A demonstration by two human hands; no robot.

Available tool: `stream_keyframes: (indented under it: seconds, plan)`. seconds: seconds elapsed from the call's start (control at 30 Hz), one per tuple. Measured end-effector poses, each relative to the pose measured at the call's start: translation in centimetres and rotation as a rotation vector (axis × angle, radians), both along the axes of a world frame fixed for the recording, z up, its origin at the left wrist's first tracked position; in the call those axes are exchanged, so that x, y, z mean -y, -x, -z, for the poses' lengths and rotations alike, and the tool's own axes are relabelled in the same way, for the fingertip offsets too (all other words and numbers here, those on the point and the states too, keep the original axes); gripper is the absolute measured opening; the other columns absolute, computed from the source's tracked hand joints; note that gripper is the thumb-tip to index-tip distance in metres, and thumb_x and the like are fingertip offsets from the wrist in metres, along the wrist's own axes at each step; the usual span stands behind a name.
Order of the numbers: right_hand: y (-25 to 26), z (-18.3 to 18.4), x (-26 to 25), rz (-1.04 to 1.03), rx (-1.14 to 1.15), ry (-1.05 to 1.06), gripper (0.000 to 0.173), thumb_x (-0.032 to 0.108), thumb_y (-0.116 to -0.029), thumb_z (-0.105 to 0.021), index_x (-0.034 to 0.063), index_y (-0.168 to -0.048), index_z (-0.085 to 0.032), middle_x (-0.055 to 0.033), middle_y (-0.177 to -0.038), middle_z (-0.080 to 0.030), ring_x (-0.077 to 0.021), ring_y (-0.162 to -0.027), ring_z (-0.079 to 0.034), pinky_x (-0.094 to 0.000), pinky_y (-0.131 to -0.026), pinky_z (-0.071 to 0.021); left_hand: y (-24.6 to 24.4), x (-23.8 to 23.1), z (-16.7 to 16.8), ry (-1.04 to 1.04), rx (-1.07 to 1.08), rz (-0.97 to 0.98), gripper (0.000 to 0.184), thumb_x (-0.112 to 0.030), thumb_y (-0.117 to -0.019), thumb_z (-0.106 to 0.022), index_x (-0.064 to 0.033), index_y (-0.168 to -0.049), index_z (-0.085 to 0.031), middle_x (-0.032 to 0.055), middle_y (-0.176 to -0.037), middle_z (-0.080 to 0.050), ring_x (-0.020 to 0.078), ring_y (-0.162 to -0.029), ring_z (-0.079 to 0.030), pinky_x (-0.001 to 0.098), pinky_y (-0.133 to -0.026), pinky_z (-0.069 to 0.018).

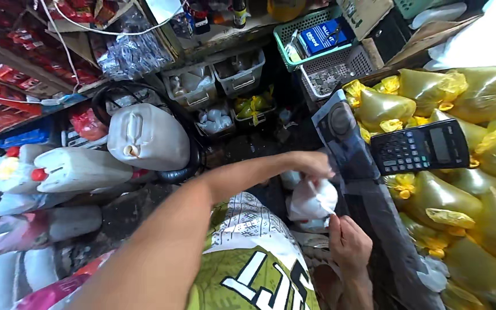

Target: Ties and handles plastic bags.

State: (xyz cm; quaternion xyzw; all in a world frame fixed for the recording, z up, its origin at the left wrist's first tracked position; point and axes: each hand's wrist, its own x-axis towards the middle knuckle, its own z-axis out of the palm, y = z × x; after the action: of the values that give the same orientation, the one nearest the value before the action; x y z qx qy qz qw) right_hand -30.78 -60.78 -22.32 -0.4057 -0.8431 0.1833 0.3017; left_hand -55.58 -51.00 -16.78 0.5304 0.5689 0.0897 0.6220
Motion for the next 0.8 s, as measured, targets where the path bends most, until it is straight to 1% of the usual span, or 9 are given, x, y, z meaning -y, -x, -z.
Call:
stream_keyframes:
  seconds: [0.13,0.23,0.3,0.37,0.5,0.57,0.63,0.7,0.8]
  plan:
    - [-3.6,1.6,0.0,-0.154,0.177,0.069,0.052,0.037,-0.1073,-0.045,0.0055,-0.069,-0.060,-0.0116,-0.074,-0.063,-0.0273,-0.070,-0.065,-0.0447,-0.059,-0.0530,-0.6,8.1,1.7,0.073,-0.089,0.353,0.032,-0.025,-0.1011,-0.063,0.0051,-0.090,-0.068,0.0135,-0.072,-0.066,0.0212,-0.058,-0.063,0.0443,-0.059,-0.0556]
    - [-4.3,1.0,1.3,-0.089,0.207,0.310,0.055,0.043,-0.1075,-0.040,0.0055,-0.078,-0.069,-0.0110,-0.082,-0.067,-0.0271,-0.079,-0.068,-0.0478,-0.068,-0.0575,-0.6,7.5,3.2,0.374,0.235,-0.024,0.022,-0.016,-0.1021,-0.056,-0.0003,-0.090,-0.066,0.0019,-0.069,-0.061,0.0081,-0.056,-0.056,0.0255,-0.057,-0.0494]
    - [-3.1,0.1,2.1,-0.030,0.159,0.403,0.053,0.041,-0.1078,-0.039,0.0060,-0.082,-0.069,-0.0101,-0.086,-0.067,-0.0251,-0.081,-0.068,-0.0469,-0.070,-0.0580,-1.5,5.5,2.7,0.539,0.457,-0.271,0.016,-0.010,-0.0994,-0.053,-0.0048,-0.090,-0.064,-0.0006,-0.072,-0.062,0.0068,-0.057,-0.056,0.0227,-0.056,-0.0507]
    - [-0.6,-1.8,1.6,0.028,0.105,0.431,0.049,0.038,-0.1088,-0.037,0.0061,-0.086,-0.065,-0.0091,-0.087,-0.065,-0.0227,-0.080,-0.067,-0.0446,-0.069,-0.0572,-2.7,3.7,2.1,0.335,0.499,-0.141,0.017,-0.008,-0.1001,-0.052,-0.0018,-0.098,-0.068,0.0029,-0.080,-0.065,0.0093,-0.064,-0.060,0.0259,-0.062,-0.0534]
    - [0.8,-6.0,-4.8,0.144,-0.083,0.336,0.048,0.034,-0.1105,-0.037,0.0025,-0.091,-0.067,-0.0085,-0.087,-0.065,-0.0163,-0.083,-0.065,-0.0364,-0.075,-0.0566,-3.4,-1.6,-0.8,-0.589,0.100,0.502,0.025,-0.019,-0.0955,-0.063,-0.0002,-0.111,-0.068,0.0157,-0.102,-0.070,0.0291,-0.095,-0.069,0.0527,-0.083,-0.0564]
    - [0.6,-7.3,-7.2,0.188,-0.226,0.283,0.043,0.032,-0.1092,-0.045,0.0016,-0.089,-0.067,-0.0088,-0.089,-0.064,-0.0163,-0.090,-0.063,-0.0340,-0.082,-0.0546,-3.4,-4.3,-1.9,-0.816,-0.014,0.615,0.023,-0.024,-0.1000,-0.058,-0.0055,-0.109,-0.067,0.0122,-0.102,-0.070,0.0293,-0.093,-0.071,0.0540,-0.076,-0.0574]
    - [0.7,-7.8,-8.7,0.222,-0.415,0.322,0.033,0.030,-0.1011,-0.064,-0.0020,-0.110,-0.066,-0.0133,-0.110,-0.066,-0.0219,-0.107,-0.064,-0.0399,-0.094,-0.0572,-3.5,-7.3,-2.3,-0.827,0.053,0.637,0.022,-0.021,-0.1028,-0.054,-0.0064,-0.106,-0.070,0.0100,-0.098,-0.071,0.0265,-0.093,-0.071,0.0532,-0.079,-0.0572]
    - [1.7,-7.9,-9.7,0.271,-0.517,0.401,0.053,0.020,-0.0935,-0.072,-0.0024,-0.138,-0.053,-0.0170,-0.136,-0.058,-0.0258,-0.124,-0.060,-0.0442,-0.104,-0.0555,-3.3,-10.3,-3.1,-0.727,0.158,0.678,0.025,-0.023,-0.1047,-0.051,-0.0064,-0.102,-0.070,0.0078,-0.092,-0.071,0.0219,-0.090,-0.069,0.0502,-0.084,-0.0567]
    - [4.4,-6.9,-10.8,0.505,-0.527,0.364,0.032,0.007,-0.0934,-0.068,0.0023,-0.125,-0.069,-0.0153,-0.137,-0.059,-0.0221,-0.121,-0.063,-0.0368,-0.099,-0.0590,-2.7,-13.3,-4.3,-0.598,0.216,0.792,0.032,-0.027,-0.1060,-0.046,-0.0053,-0.099,-0.069,0.0070,-0.082,-0.070,0.0199,-0.079,-0.069,0.0487,-0.078,-0.0576]
